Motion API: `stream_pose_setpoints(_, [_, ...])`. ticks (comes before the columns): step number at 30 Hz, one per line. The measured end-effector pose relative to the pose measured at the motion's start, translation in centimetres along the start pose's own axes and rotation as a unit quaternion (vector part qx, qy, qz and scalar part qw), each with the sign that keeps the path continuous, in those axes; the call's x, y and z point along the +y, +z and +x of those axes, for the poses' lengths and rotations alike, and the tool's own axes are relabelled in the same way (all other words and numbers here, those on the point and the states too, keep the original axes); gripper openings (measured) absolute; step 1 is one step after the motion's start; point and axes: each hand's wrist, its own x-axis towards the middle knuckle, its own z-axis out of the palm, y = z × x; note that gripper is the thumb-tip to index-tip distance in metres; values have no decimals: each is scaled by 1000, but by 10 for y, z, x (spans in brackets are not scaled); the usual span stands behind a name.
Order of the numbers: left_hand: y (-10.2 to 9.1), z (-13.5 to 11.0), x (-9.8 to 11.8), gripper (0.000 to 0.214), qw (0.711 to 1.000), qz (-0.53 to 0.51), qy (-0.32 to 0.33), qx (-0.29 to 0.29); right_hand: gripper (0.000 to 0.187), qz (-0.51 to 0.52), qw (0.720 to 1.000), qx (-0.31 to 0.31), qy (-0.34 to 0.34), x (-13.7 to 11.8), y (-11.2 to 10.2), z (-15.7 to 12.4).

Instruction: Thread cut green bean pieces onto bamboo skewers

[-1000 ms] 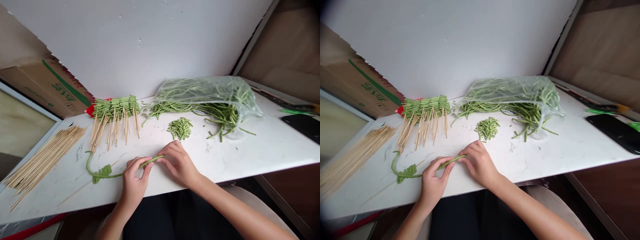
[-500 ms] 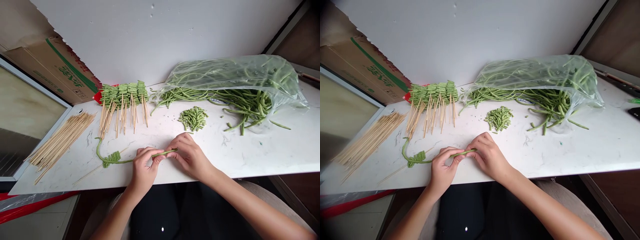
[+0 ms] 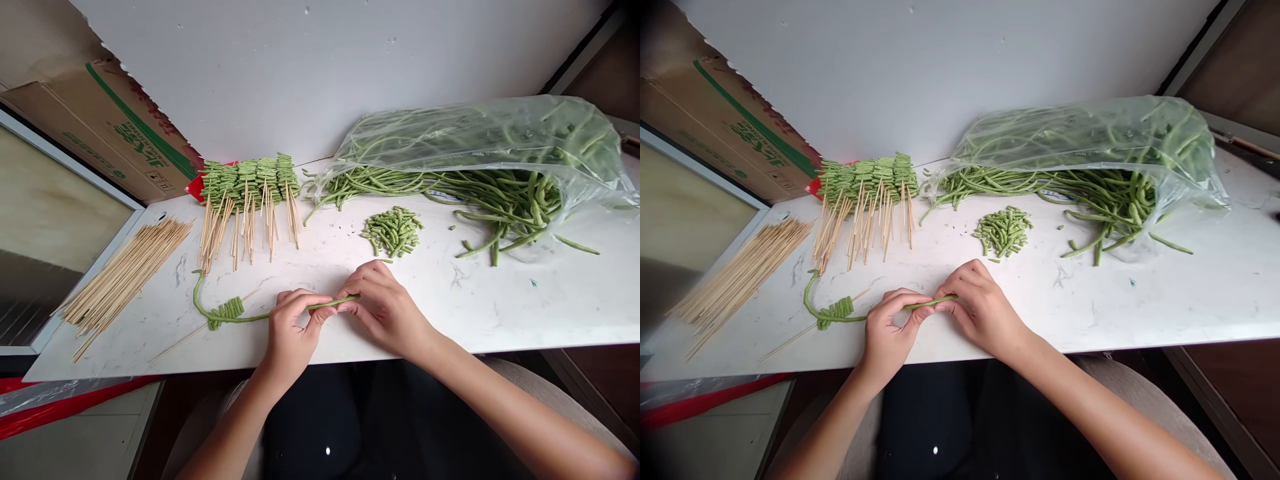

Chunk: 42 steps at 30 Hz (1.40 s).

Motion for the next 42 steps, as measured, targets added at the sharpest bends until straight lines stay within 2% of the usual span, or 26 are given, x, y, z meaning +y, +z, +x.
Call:
stream_pose_setpoints(5, [0,0,1,9,1000,14,16,-18,19,-4,999,-45,-21,-3,0,0])
stream_pose_setpoints(8, [0,0,1,14,999,-1,10,-50,28,-18,997,-68,-38,-6,1,0])
stream_pose_setpoints(12, [-2,0,0,18,997,-16,16,-68,30,-2,995,-91,-37,-8,-1,1])
stream_pose_setpoints(19, [-5,3,2,25,993,-55,34,-100,35,77,990,-119,-8,-16,-5,3])
stream_pose_setpoints(25, [-9,4,4,30,987,-101,36,-119,33,128,984,-117,44,-25,-2,1])
stream_pose_setpoints(28, [-9,4,5,28,987,-123,37,-100,27,110,990,-74,56,-28,0,0])
stream_pose_setpoints(31, [-7,4,7,20,994,-104,31,-28,19,43,998,-21,37,-29,-3,1])
stream_pose_setpoints(33, [-4,3,7,12,996,-78,33,22,13,3,1000,-23,18,-27,-8,3])
stream_pose_setpoints(35, [-1,3,6,6,995,-65,51,46,12,-29,999,-33,-3,-24,-14,6])
stream_pose_setpoints(38, [2,3,4,4,993,-59,80,61,14,-63,997,-42,-25,-17,-17,8])
stream_pose_setpoints(42, [2,4,7,7,995,-48,68,55,10,-85,995,-46,-26,-12,-13,7])
